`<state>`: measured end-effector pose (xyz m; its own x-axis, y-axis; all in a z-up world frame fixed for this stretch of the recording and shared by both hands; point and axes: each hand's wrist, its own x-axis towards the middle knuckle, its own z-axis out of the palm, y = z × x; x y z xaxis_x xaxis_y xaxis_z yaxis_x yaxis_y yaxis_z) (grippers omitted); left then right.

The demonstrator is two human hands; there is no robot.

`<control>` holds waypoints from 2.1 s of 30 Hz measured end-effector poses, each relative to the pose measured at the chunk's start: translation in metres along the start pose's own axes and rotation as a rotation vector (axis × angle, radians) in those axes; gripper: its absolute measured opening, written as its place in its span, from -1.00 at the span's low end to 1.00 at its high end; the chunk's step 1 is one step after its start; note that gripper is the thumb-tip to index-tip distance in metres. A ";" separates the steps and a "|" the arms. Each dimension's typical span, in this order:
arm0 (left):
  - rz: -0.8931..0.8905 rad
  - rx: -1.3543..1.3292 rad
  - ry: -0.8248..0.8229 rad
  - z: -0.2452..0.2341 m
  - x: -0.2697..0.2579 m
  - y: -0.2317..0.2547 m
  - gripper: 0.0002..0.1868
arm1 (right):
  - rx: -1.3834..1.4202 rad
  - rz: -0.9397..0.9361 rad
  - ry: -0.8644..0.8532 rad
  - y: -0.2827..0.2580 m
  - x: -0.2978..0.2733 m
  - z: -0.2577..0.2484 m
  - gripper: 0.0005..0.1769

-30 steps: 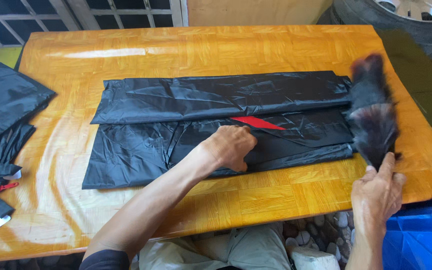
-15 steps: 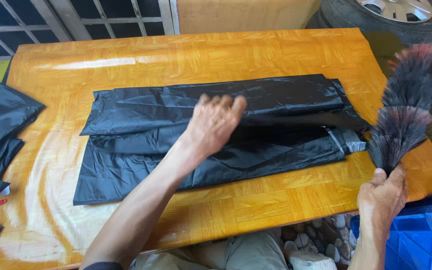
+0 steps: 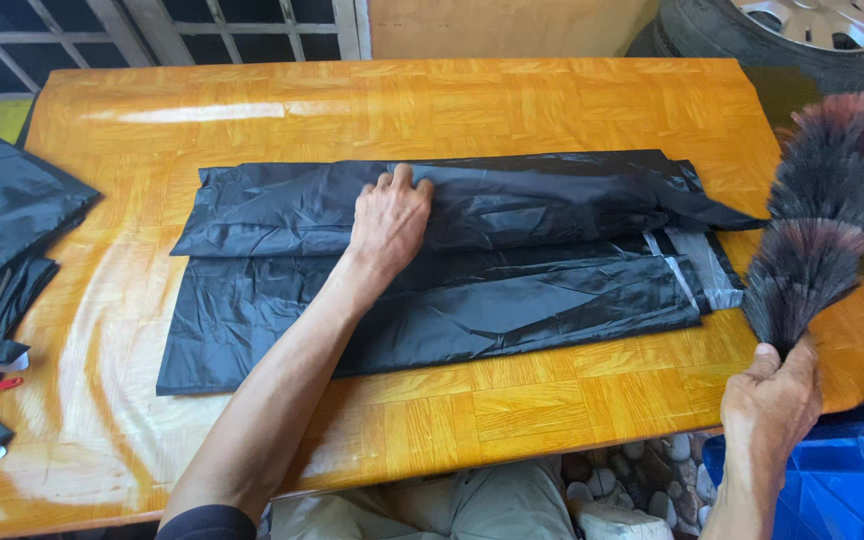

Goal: The person smooths out a black plastic sheet on a table, brushes it with a duster, and folds it into a narrow rectangle.

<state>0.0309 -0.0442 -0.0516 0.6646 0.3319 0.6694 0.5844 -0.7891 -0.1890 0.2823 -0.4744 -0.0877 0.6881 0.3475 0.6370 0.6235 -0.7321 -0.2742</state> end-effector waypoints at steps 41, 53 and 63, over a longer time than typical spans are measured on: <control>-0.119 -0.315 -0.268 -0.028 0.017 -0.060 -0.85 | -0.334 -0.020 -0.746 -0.135 -0.025 -0.049 -0.33; -0.178 -0.337 -0.385 -0.029 0.023 -0.050 -0.76 | 0.243 -0.635 -0.947 -0.305 -0.107 -0.065 -0.14; -0.110 -0.291 -0.461 -0.027 0.018 -0.052 -0.84 | -0.204 -0.029 -0.907 -0.149 -0.044 -0.037 -0.27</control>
<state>0.0001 -0.0111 -0.0104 0.7803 0.5602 0.2780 0.5522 -0.8258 0.1142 0.1454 -0.4021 -0.0479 0.7539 0.6293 -0.1886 0.6269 -0.7750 -0.0799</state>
